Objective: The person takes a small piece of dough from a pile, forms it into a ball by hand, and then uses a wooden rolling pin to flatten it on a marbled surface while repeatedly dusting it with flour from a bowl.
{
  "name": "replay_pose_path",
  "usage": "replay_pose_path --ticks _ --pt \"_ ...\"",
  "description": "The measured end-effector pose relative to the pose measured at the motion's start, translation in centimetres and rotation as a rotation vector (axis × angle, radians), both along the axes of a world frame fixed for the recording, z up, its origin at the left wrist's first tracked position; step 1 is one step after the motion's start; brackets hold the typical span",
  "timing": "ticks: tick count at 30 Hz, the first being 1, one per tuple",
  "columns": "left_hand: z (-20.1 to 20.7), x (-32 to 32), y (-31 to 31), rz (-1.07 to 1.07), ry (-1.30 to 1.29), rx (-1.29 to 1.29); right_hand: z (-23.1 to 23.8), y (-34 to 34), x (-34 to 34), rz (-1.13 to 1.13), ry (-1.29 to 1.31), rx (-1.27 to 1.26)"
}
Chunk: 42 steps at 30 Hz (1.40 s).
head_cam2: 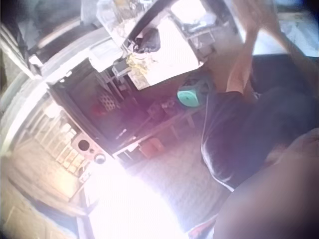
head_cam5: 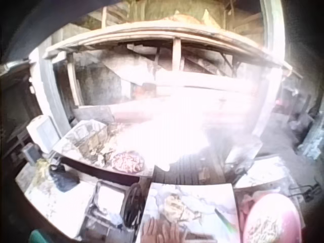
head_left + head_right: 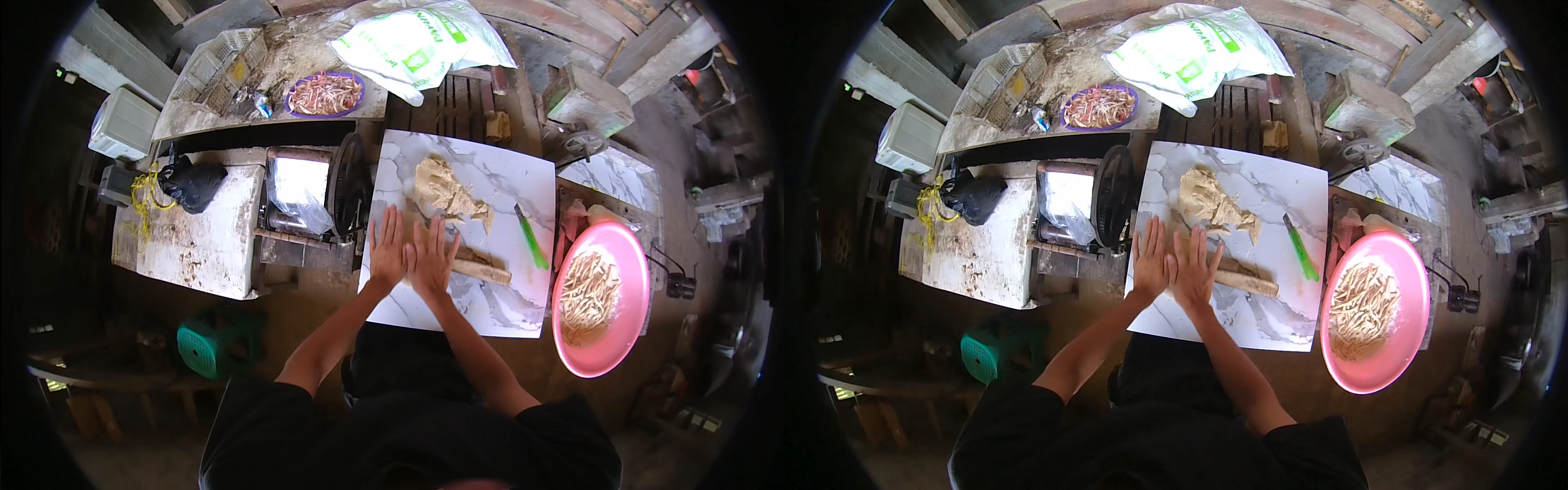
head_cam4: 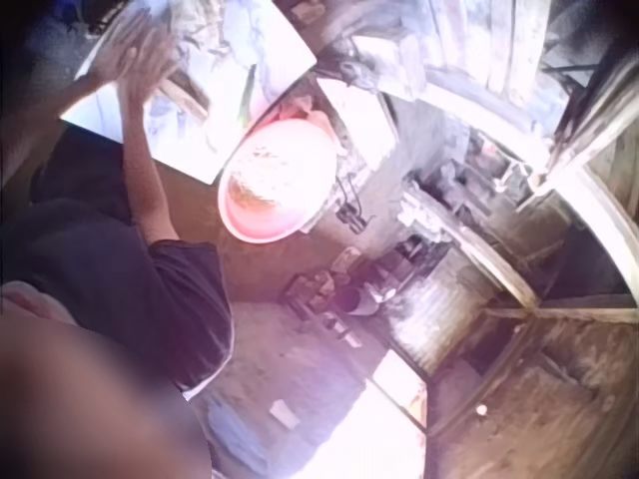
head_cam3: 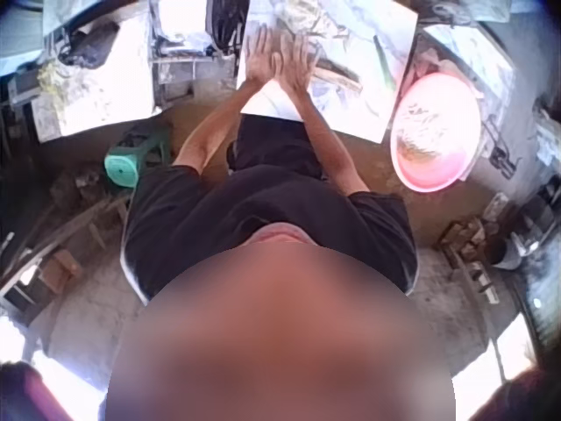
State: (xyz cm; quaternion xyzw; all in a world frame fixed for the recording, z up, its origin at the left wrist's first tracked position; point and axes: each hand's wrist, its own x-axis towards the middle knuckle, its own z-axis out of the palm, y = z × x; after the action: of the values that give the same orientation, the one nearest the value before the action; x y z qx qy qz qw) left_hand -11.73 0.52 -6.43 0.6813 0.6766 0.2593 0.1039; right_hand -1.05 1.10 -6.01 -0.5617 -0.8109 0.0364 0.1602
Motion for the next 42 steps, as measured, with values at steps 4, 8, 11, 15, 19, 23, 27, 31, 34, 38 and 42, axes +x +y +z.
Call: replay_pose_path --ticks 4,8,11,15,19,23,27,31,34,38,42 --pt "-0.2 0.0 0.1 0.005 -0.01 0.008 0.1 -0.1 0.0 0.01 -0.008 0.02" --pt "0.2 0.6 5.1 0.036 -0.019 0.056 1.3 5.2 -0.1 -0.059 -0.014 0.031" --pt "0.0 0.9 8.2 0.127 0.041 0.122 1.5 8.5 -0.3 -0.07 -0.003 0.077" --pt "0.4 0.9 8.1 0.124 0.144 -0.012 1.2 8.2 -0.1 -0.071 -0.027 0.069" --pt "-0.4 -0.2 3.3 0.034 0.103 -0.019 0.8 3.4 -0.6 -0.025 0.006 0.025" --pt "-0.9 -0.5 -0.2 0.007 -0.048 0.021 0.2 -0.4 -0.7 0.036 0.028 -0.063" --pt "-0.4 -0.2 1.5 0.02 -0.02 0.011 -0.3 1.6 -0.6 -0.002 0.018 -0.046" --pt "0.0 0.3 6.4 0.085 0.049 -0.02 0.5 7.0 -0.7 -0.054 -0.027 0.051" --pt "-0.2 0.4 8.5 0.124 0.13 -0.037 0.9 8.8 -0.7 -0.058 -0.007 0.065" --pt "-0.1 0.4 7.9 0.096 0.144 -0.084 0.8 8.1 -0.8 -0.092 -0.045 0.109" --pt "0.0 -0.4 5.6 0.025 0.094 -0.186 -0.2 5.7 -0.9 -0.071 -0.044 0.09"
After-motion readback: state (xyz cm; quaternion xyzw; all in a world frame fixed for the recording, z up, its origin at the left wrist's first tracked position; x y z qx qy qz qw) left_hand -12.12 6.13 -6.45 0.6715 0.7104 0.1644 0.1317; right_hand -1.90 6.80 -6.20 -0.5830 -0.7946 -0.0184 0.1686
